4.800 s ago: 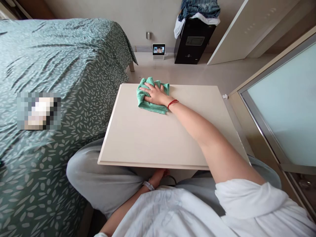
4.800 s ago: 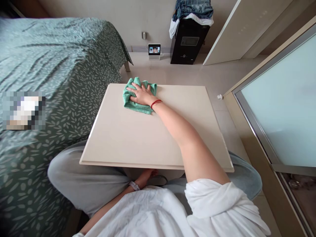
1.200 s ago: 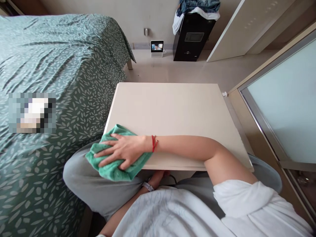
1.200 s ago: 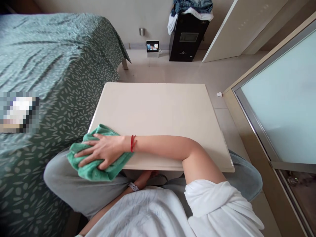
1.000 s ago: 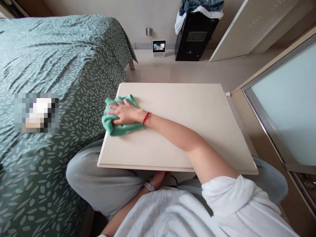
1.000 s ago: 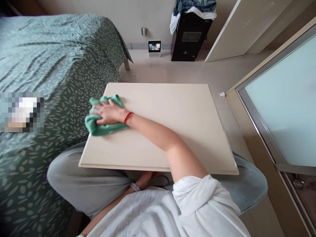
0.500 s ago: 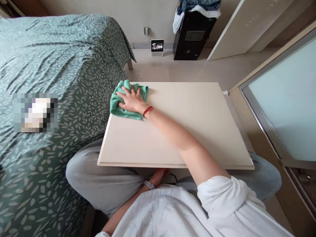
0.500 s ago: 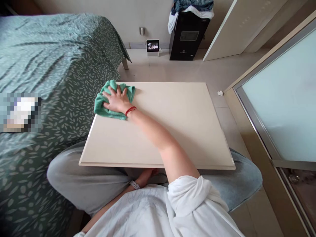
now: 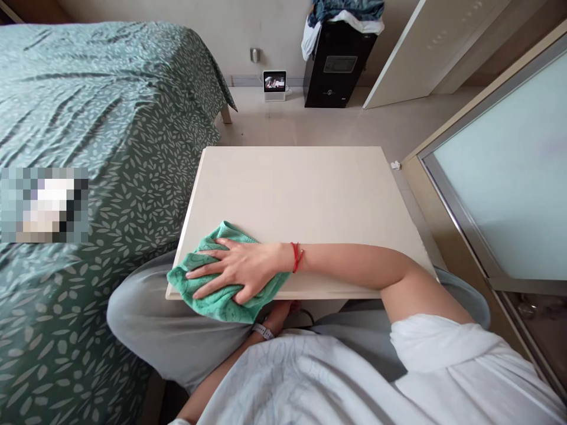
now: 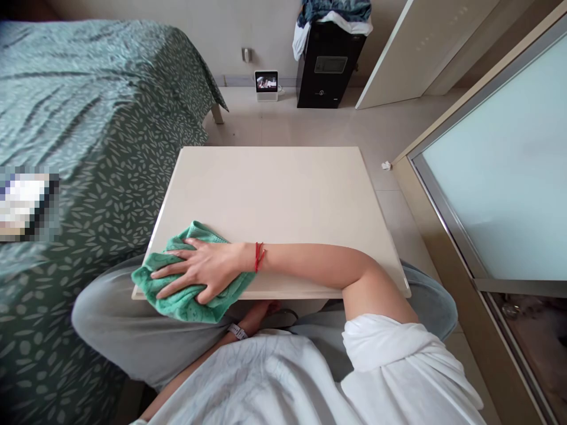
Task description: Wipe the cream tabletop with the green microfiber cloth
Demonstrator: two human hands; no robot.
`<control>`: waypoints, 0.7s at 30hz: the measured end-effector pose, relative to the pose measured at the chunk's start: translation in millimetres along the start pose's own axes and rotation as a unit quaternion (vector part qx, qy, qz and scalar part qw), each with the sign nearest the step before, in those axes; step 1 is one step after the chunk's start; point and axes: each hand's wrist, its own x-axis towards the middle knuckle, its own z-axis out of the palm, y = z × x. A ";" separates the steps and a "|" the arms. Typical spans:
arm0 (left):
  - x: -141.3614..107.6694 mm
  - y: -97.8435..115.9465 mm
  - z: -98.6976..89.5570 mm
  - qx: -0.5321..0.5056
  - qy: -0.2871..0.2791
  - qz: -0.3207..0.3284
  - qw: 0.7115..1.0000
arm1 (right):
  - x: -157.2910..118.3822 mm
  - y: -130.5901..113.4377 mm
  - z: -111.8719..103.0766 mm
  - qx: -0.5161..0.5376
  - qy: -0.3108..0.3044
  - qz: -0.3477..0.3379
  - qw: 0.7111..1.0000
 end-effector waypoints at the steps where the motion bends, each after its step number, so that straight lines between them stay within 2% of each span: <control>1: 1.7 -1.7 -0.5 -0.013 -0.005 0.005 1.000 | -1.7 9.5 -1.0 0.013 0.005 0.013 1.000; 3: 4.7 -5.3 -1.4 -0.031 -0.005 0.006 0.999 | -1.9 36.8 -4.0 0.032 0.018 0.066 0.997; 5: 6.6 -7.8 -2.0 -0.032 0.001 0.001 0.999 | -0.1 69.6 -10.2 0.041 0.036 0.153 0.987; 9: 7.6 -9.3 -3.2 -0.030 -0.008 0.002 1.000 | 0.6 127.3 -31.6 0.049 0.056 0.347 0.935; 12: 8.0 -9.5 -4.2 -0.030 -0.019 0.010 0.999 | -2.9 154.3 -45.6 0.051 0.060 0.443 0.893; 15: 7.2 -8.4 -4.4 -0.029 -0.023 0.016 0.999 | -6.8 169.0 -51.7 0.045 0.077 0.505 0.858; 17: 5.9 -7.2 -4.1 -0.025 -0.024 0.021 0.999 | -8.4 172.0 -52.6 0.036 0.084 0.522 0.848; 21: 5.2 -7.0 -3.7 -0.025 -0.020 0.017 0.999 | -9.9 157.8 -50.8 0.030 0.066 0.506 0.859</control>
